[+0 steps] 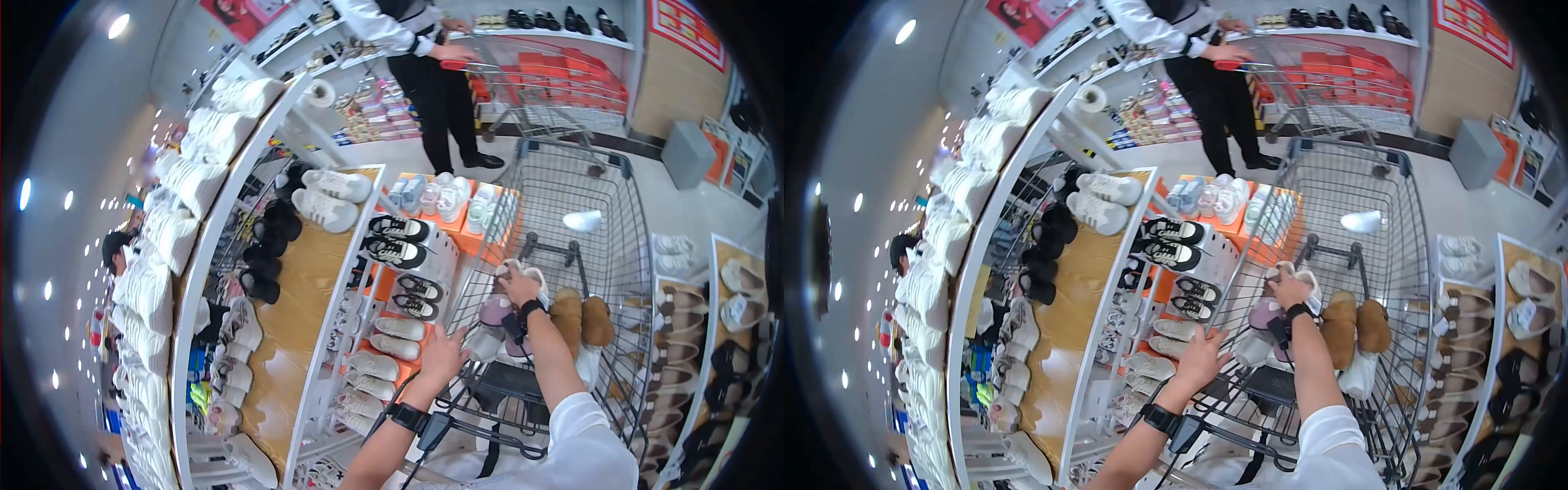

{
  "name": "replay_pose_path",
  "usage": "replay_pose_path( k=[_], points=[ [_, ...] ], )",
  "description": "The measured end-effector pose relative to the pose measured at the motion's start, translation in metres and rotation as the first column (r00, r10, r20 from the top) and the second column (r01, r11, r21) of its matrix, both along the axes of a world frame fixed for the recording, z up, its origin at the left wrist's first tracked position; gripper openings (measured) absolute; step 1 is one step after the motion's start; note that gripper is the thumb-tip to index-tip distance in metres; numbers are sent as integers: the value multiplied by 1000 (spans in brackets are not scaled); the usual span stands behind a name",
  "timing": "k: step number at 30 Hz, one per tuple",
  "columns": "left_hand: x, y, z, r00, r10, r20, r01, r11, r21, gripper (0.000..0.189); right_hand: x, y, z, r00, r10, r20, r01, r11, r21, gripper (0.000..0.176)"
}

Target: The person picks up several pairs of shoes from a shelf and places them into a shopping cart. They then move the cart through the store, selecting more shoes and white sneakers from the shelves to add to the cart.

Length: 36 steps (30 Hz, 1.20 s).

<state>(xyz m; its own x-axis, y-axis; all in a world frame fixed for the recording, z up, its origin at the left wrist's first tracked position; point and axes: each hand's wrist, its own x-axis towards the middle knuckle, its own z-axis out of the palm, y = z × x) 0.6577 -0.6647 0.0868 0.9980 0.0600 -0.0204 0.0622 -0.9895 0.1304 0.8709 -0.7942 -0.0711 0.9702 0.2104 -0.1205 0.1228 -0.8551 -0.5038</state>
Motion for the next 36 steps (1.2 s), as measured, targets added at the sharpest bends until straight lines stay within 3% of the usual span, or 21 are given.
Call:
replay_pose_path(
  k=[2, 5, 8, 12, 16, 18, 20, 22, 25, 27, 32, 34, 36],
  points=[
    [-1, 1, 0, 1000, -13, -11, 14, 1000, 21, 47, 6, 1, -4, 999, -23, -29, 22, 1000, -13, 54],
    [2, 0, 13, 995, 22, -98, -19, 999, 27, 48, 3, -3, 4, 998, -49, 41, 44, 992, 117, 44],
    [5, 4, 16, 992, 36, -122, -33, 999, 28, 48, -7, -5, 15, 994, -50, 99, 36, 991, 129, 40],
    [8, 10, 13, 991, 29, -131, -28, 1000, 7, 47, -11, -7, 25, 997, -39, 73, 36, 998, 45, 42],
    [9, 16, 14, 982, 17, -187, -22, 1000, -20, 48, -18, -7, 32, 986, -69, 153, 62, 997, 51, 46],
    [7, 19, 20, 996, 24, -88, -26, 999, -23, 46, -24, -8, 33, 968, -112, 226, 80, 986, 144, 44],
    [5, 19, 42, 971, -19, -237, 5, 998, -59, 46, -29, -11, 38, 959, -126, 255, 78, 978, 191, 38],
    [-1, 21, 55, 983, -28, -179, 14, 997, -79, 45, -36, -19, 52, 919, -200, 340, 72, 932, 355, 34],
    [-20, 30, 91, 997, -73, -11, 71, 989, -132, 45, -42, -45, 95, 882, -236, 408, 62, 916, 396, 30],
    [-35, 45, 111, 985, -101, 140, 134, 957, -258, 44, -46, -63, 139, 850, -221, 479, 23, 922, 386, 29],
    [-68, 116, 104, 962, -5, 272, 128, 891, -436, 41, -77, -58, 314, 795, -71, 603, -146, 941, 304, 25],
    [-80, 146, 91, 960, 113, 257, 72, 786, -614, 39, -95, -21, 378, 762, 197, 617, -368, 916, 162, 23],
    [-90, 172, 78, 945, 177, 276, 46, 762, -646, 38, -98, 30, 406, 618, 406, 673, -558, 830, 11, 23]
  ],
)
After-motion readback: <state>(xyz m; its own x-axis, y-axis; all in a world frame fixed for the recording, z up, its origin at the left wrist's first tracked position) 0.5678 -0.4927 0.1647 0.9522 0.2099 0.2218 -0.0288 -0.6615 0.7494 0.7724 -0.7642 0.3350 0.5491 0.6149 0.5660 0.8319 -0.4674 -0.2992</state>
